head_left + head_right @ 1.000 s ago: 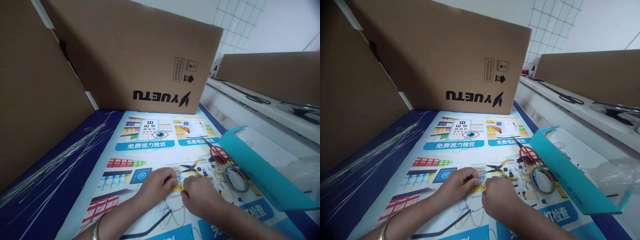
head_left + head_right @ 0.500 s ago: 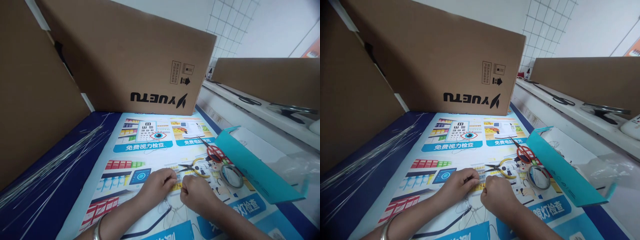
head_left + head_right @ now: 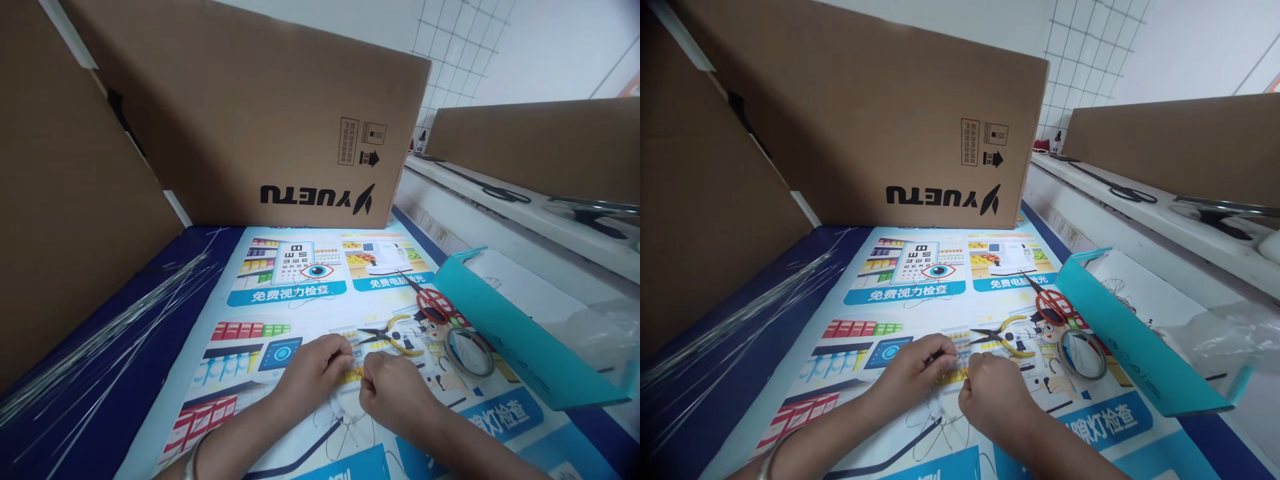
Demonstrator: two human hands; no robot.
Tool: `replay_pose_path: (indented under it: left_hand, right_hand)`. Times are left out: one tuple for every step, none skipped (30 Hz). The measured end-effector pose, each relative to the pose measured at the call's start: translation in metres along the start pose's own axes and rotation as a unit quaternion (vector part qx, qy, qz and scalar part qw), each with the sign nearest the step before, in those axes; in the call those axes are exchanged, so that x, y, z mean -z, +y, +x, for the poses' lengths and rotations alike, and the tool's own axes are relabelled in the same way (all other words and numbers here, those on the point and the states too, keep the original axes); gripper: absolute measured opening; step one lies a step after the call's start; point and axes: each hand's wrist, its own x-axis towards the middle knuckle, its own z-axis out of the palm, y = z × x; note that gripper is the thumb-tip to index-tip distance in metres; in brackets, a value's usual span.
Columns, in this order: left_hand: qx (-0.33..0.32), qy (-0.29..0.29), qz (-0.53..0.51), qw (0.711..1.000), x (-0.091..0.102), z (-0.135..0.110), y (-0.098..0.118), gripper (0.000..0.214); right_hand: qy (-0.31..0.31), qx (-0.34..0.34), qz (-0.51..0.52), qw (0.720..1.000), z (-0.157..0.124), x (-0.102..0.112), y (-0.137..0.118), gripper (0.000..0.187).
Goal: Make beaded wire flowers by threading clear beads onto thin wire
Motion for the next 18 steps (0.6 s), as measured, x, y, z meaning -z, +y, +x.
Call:
replay_pose_path:
  left_hand:
    - [-0.001, 0.001, 0.006, 1.000, 0.0000, 0.0001, -0.0003, 0.013]
    - [-0.002, 0.004, 0.011, 1.000, 0.0001, 0.0001, -0.0007, 0.013]
    - [-0.005, 0.005, 0.017, 1.000, 0.0001, 0.0001, -0.0011, 0.013]
    - [-0.007, 0.006, 0.022, 1.000, 0.0000, 0.0001, -0.0016, 0.014]
    - [-0.010, 0.006, 0.027, 1.000, 0.0000, 0.0001, -0.0020, 0.014]
    - [-0.012, 0.004, 0.029, 1.000, -0.0001, 0.0000, -0.0023, 0.014]
    - [-0.013, -0.001, 0.029, 0.999, -0.0001, -0.0002, -0.0023, 0.014]
    - [-0.013, -0.005, 0.028, 1.000, -0.0002, -0.0003, -0.0021, 0.014]
    - [-0.013, -0.010, 0.025, 1.000, -0.0002, -0.0005, -0.0016, 0.014]
    - [-0.013, -0.013, 0.024, 1.000, -0.0002, -0.0007, -0.0010, 0.014]
    - [-0.012, -0.016, 0.023, 1.000, -0.0001, -0.0009, -0.0003, 0.014]
    - [-0.010, -0.018, 0.023, 1.000, 0.0001, -0.0010, 0.0003, 0.014]
    - [-0.009, -0.019, 0.023, 1.000, 0.0003, -0.0009, 0.0008, 0.014]
    - [-0.009, -0.019, 0.022, 1.000, 0.0005, -0.0008, 0.0011, 0.014]
    - [-0.009, -0.019, 0.021, 1.000, 0.0008, -0.0006, 0.0011, 0.014]
    - [-0.011, -0.020, 0.021, 1.000, 0.0011, -0.0003, 0.0009, 0.015]
    - [-0.012, -0.020, 0.022, 0.999, 0.0014, 0.0001, 0.0005, 0.015]
    - [-0.014, -0.020, 0.025, 0.999, 0.0016, 0.0005, 0.0000, 0.015]
  right_hand:
    - [0.000, 0.001, 0.002, 1.000, 0.0001, -0.0004, -0.0004, 0.008]
    - [0.001, 0.001, 0.005, 1.000, 0.0001, -0.0004, -0.0009, 0.008]
    - [0.002, -0.001, 0.007, 1.000, 0.0002, -0.0001, -0.0014, 0.008]
    - [0.003, -0.003, 0.009, 1.000, 0.0002, 0.0005, -0.0020, 0.008]
    - [0.005, -0.006, 0.011, 1.000, 0.0003, 0.0013, -0.0025, 0.008]
    - [0.008, -0.009, 0.012, 1.000, 0.0004, 0.0023, -0.0029, 0.007]
    - [0.010, -0.012, 0.013, 1.000, 0.0005, 0.0034, -0.0033, 0.007]
    - [0.014, -0.015, 0.013, 1.000, 0.0007, 0.0045, -0.0035, 0.007]
    - [0.017, -0.017, 0.014, 1.000, 0.0009, 0.0056, -0.0036, 0.008]
    - [0.019, -0.018, 0.014, 1.000, 0.0011, 0.0066, -0.0036, 0.008]
    - [0.021, -0.018, 0.015, 1.000, 0.0014, 0.0073, -0.0035, 0.008]
    - [0.022, -0.018, 0.015, 0.999, 0.0016, 0.0078, -0.0033, 0.008]
    - [0.022, -0.018, 0.014, 0.999, 0.0019, 0.0080, -0.0030, 0.008]
    - [0.022, -0.018, 0.013, 1.000, 0.0022, 0.0079, -0.0027, 0.008]
    - [0.021, -0.019, 0.012, 1.000, 0.0026, 0.0076, -0.0022, 0.008]
    - [0.020, -0.019, 0.010, 1.000, 0.0031, 0.0071, -0.0017, 0.008]
    - [0.018, -0.020, 0.008, 1.000, 0.0037, 0.0065, -0.0012, 0.007]
    - [0.016, -0.019, 0.007, 1.000, 0.0043, 0.0059, -0.0007, 0.007]
